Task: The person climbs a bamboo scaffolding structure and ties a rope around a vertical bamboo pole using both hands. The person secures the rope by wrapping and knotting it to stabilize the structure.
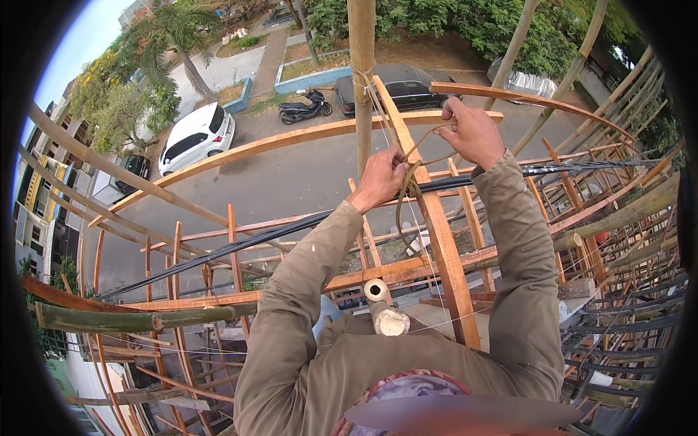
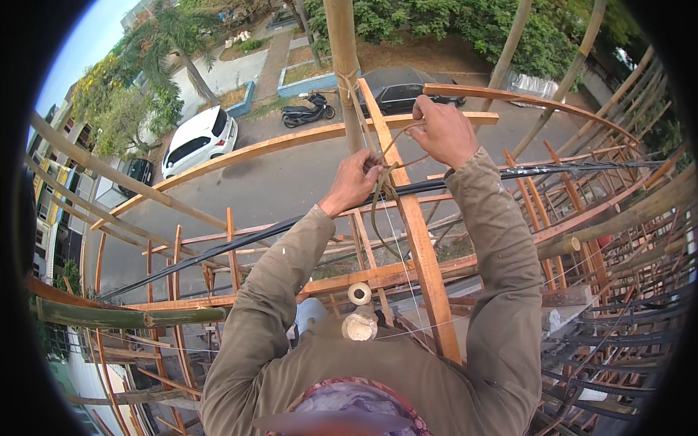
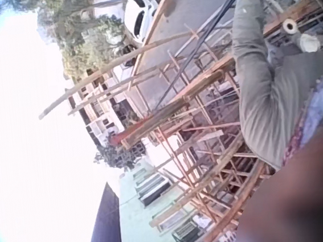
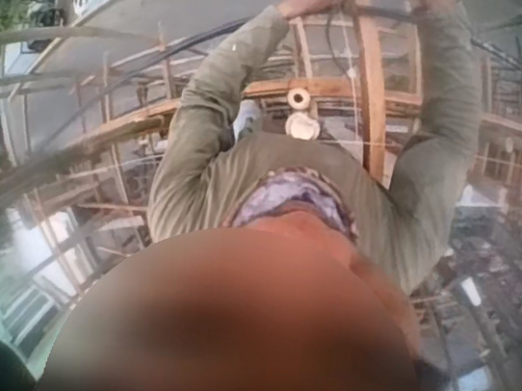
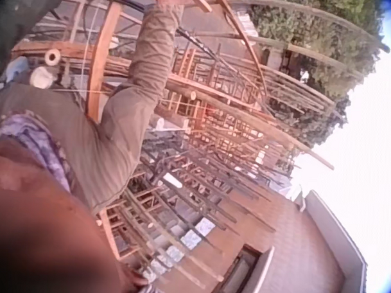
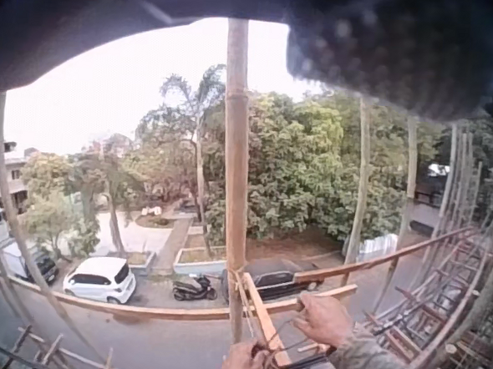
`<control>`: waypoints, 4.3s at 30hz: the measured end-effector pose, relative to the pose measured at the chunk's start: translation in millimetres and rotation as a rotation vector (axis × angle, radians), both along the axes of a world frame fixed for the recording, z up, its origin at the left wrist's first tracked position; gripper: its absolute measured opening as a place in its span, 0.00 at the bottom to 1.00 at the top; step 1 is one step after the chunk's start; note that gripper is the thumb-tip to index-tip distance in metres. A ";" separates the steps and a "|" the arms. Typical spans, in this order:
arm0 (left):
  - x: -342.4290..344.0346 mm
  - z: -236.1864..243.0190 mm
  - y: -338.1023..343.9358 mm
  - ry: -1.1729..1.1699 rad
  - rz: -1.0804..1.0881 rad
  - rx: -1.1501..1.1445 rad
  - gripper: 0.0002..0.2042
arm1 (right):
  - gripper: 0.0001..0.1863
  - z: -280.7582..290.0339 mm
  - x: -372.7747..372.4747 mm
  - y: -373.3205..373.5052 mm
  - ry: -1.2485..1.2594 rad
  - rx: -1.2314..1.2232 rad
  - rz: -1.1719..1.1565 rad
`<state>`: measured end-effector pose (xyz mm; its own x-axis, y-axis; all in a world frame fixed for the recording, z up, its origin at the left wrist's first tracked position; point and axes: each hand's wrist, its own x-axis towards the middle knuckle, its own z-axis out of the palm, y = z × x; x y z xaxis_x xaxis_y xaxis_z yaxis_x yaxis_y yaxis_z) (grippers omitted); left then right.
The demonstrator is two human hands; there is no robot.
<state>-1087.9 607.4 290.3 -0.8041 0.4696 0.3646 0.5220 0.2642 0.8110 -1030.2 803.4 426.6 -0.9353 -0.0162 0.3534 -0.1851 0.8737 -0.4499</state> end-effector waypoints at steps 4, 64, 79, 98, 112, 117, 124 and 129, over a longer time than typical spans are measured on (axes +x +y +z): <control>-5.3 5.9 -6.9 -0.058 0.013 0.014 0.05 | 0.16 5.9 13.8 -6.3 -0.277 -0.385 0.262; -22.4 -7.9 -7.3 -0.318 0.063 -0.108 0.08 | 0.12 -34.2 -50.0 45.9 -0.433 0.402 0.154; -16.5 -11.5 3.7 -0.176 0.045 -0.389 0.13 | 0.10 -68.8 -26.2 15.7 0.052 0.200 0.142; -16.9 -31.7 -8.2 -0.521 0.027 0.042 0.09 | 0.13 -137.1 23.9 -33.2 -0.059 -0.150 0.183; -9.0 -22.8 -1.2 -0.304 0.140 -0.077 0.14 | 0.13 -107.3 29.9 -27.2 -0.511 -0.546 0.146; -7.2 -23.6 3.0 -0.213 0.141 -0.018 0.12 | 0.16 -103.6 39.2 -8.8 -0.550 -0.163 0.176; -12.1 -23.9 -1.5 -0.387 0.157 0.002 0.10 | 0.17 -105.9 39.1 -13.3 -0.495 -1.385 0.352; -15.2 -26.2 -1.3 -0.298 0.158 0.027 0.09 | 0.15 -89.8 48.3 -10.3 -0.692 -0.755 0.345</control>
<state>-1103.1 606.2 264.1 -0.9392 0.3242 0.1135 0.2156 0.2993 0.9295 -982.0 793.0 336.8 -0.9225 -0.3162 -0.2212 0.1334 0.2767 -0.9517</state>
